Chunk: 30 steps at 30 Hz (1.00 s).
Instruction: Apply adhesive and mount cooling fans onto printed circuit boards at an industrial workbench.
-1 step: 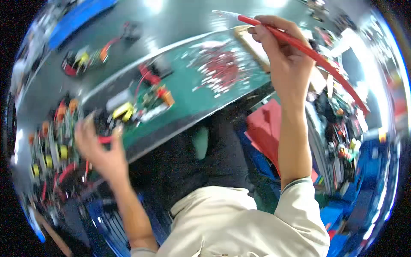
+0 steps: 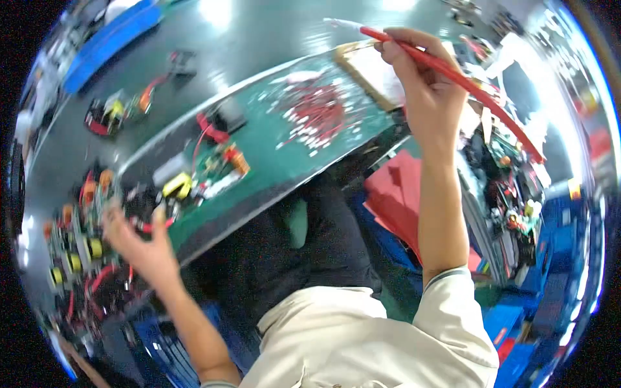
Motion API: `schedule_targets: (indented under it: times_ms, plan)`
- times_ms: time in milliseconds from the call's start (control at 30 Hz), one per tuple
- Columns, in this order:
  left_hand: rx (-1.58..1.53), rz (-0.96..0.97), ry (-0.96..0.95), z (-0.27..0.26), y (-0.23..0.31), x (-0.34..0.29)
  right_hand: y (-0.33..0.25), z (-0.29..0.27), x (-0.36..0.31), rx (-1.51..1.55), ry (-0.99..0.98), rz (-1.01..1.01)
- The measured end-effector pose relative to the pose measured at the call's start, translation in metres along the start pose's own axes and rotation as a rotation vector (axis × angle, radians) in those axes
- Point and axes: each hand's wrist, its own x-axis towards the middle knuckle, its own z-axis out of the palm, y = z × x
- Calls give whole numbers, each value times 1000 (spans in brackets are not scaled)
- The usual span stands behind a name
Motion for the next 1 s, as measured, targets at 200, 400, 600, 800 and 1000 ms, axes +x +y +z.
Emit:
schedule_targets:
  times_ms: [200,400,600,800,1000]
  plan:
    - [-234,-287,-375,-4,-36,34,140,-72,-29,-467,-99,-80]
    - [-657,-514,-305,7,-50,39,251,-64,-26,-409,-245,365]
    - [-760,-615,-197,3,-6,109,181,-57,-6,-662,-264,105]
    - [-1096,-648,-329,112,31,246,68,19,-73,-135,-325,59]
    - [-1143,-561,-385,311,93,308,47,116,-126,308,-659,181]
